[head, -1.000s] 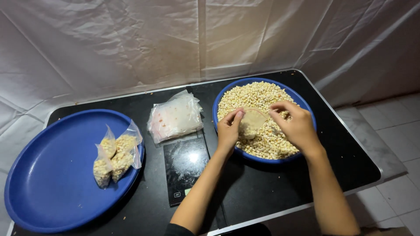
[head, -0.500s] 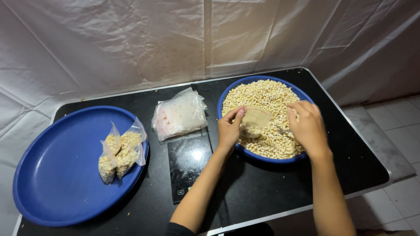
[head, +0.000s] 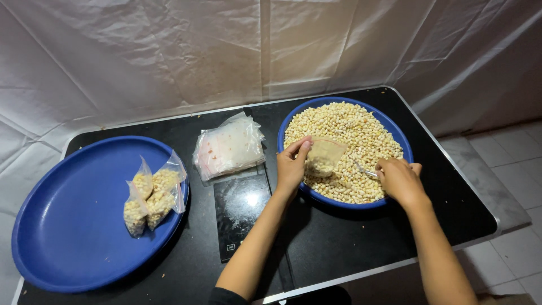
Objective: Filling small plastic bags with grains using a spoon and weighing them on a digital scale
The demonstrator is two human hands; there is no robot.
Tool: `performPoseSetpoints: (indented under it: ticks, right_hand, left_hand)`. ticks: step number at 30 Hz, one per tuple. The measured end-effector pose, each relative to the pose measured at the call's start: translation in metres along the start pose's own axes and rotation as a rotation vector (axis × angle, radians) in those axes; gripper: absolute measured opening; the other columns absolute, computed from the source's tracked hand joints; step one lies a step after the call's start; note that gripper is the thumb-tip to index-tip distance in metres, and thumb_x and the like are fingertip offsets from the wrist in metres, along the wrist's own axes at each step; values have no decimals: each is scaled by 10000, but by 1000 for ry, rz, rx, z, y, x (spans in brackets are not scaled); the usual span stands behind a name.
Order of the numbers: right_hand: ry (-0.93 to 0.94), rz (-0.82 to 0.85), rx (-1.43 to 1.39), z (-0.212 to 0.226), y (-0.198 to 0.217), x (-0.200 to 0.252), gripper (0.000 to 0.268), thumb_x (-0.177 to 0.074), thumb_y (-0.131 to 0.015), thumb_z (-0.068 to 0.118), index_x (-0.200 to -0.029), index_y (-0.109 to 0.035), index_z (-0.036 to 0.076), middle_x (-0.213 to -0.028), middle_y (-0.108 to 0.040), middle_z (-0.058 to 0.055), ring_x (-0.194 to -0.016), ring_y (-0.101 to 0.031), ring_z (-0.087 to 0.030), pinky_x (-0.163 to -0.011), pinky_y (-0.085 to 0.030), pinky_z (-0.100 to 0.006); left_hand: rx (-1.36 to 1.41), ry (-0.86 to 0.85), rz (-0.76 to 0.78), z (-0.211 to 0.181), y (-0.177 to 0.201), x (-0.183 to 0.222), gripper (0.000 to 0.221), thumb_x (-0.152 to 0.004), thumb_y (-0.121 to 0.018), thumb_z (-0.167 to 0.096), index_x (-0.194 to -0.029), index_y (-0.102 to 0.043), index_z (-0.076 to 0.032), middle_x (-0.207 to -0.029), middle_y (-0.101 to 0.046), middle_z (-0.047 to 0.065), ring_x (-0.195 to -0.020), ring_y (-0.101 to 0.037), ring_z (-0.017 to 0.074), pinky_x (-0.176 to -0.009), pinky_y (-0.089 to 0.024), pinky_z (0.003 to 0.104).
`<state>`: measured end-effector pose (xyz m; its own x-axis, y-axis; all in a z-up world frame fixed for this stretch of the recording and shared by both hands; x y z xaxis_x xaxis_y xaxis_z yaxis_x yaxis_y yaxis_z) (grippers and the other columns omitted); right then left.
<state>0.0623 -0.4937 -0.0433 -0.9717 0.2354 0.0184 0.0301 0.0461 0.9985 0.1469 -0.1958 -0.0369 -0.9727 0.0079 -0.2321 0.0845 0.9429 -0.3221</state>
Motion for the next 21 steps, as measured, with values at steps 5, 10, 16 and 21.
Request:
performPoseSetpoints:
  ticks: [5, 10, 16, 21]
  right_hand:
    - [-49, 64, 97, 7, 12, 23, 304, -986, -553, 373, -1162, -749, 220, -1184, -696, -102, -1217, -594, -355, -1008, -402, -564]
    - [-48, 59, 100, -2, -25, 15, 291, -999, -513, 349, -1121, -738, 211, -1124, -694, -96, -1211, -598, -349, -986, -401, -582]
    - [-36, 2, -27, 7, -11, 21, 283, -982, -504, 165, -1232, -637, 149, -1083, -719, -131, -1109, -673, -387, -976, -397, -602]
    - [-28, -90, -70, 32, 27, 33, 315, -965, -512, 123, -1225, -687, 158, -1127, -647, -125, -1129, -654, -369, -997, -399, -562]
  left_hand:
    - [-8, 8, 4, -9, 0, 3, 235, -966, -729, -188, -1185, -768, -113, -995, -779, 85, -904, -694, 130, -720, -606, 252]
    - [1, 17, 1, -4, -1, 3, 238, -964, -729, -190, -1187, -769, -118, -995, -781, 77, -908, -688, 119, -731, -605, 250]
    - [-8, 13, -3, 2, 1, 1, 227, -963, -734, -202, -1172, -774, -122, -988, -783, 75, -898, -694, 122, -710, -602, 238]
    - [-26, 17, 2, 5, 3, -1, 222, -959, -740, -218, -1161, -779, -133, -1007, -782, 63, -916, -696, 113, -713, -608, 244]
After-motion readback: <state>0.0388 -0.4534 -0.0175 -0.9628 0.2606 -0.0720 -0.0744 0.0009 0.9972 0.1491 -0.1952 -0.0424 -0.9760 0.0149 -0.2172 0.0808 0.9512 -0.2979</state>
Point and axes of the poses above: each hand's wrist, its own x-axis away from the middle knuckle, its own y-axis out of the back of the hand, z = x × y, the point moved 7 cm from there along -x, towards the middle knuckle
